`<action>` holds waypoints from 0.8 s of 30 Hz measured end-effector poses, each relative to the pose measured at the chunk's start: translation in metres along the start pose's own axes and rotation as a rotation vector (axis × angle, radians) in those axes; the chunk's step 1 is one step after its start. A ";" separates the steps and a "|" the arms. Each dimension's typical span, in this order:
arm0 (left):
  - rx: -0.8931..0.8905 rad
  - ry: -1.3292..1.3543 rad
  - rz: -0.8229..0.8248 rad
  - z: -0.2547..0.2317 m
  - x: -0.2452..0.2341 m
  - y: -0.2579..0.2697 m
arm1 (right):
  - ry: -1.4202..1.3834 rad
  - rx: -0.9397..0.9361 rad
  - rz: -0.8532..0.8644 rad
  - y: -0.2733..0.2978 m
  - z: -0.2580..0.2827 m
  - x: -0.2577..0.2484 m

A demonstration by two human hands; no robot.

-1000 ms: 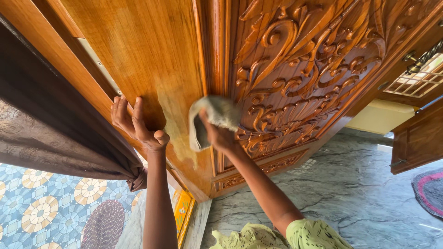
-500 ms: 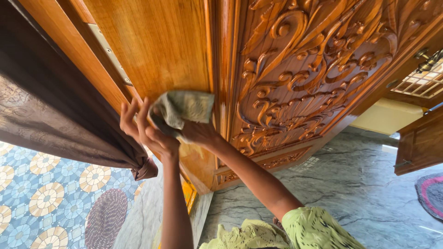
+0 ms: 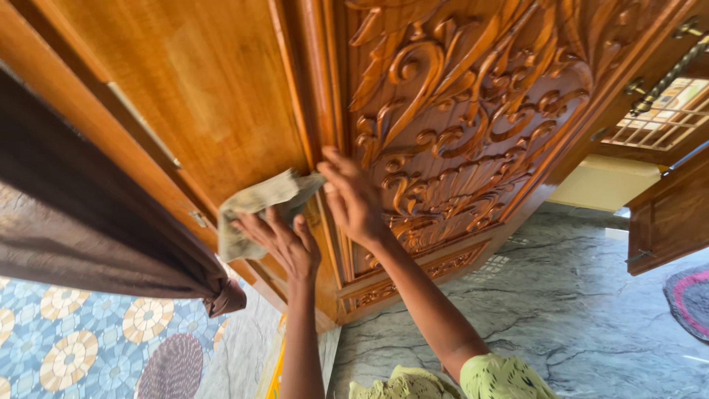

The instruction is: The person wipes the surface of a large, ornately carved wooden door using a cloth. They systematically clean the carved details and flat panels, moving from the center toward the edges and handle area.

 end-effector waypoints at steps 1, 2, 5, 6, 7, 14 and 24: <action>-0.038 -0.037 -0.019 0.006 0.001 -0.005 | 0.092 0.014 -0.092 -0.002 -0.014 -0.009; -0.077 -0.074 -0.038 0.012 0.003 -0.012 | 0.057 0.402 -0.014 -0.003 -0.039 -0.019; 0.003 -0.173 -0.078 0.024 0.011 -0.041 | 0.082 0.365 -0.294 -0.017 -0.108 -0.062; 0.064 -0.204 -0.087 0.023 0.017 -0.048 | 0.155 0.416 -0.336 -0.021 -0.130 -0.076; 0.078 -0.216 -0.094 0.020 0.025 -0.053 | 0.227 0.466 -0.376 -0.023 -0.151 -0.089; 0.141 -0.063 0.051 -0.054 0.067 -0.040 | 0.531 0.583 -0.332 -0.017 -0.234 -0.101; 0.390 -0.355 -0.033 -0.101 0.091 -0.115 | 0.579 0.416 -0.331 -0.005 -0.326 -0.183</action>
Point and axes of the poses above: each hand's wrist, its own y-axis away from the middle knuckle, its own x-axis out of the palm, z = x × y, the point moved 2 cm from there along -y, towards the middle knuckle, and after that the axes turned 10 degrees about y, right-handed, at the moved point
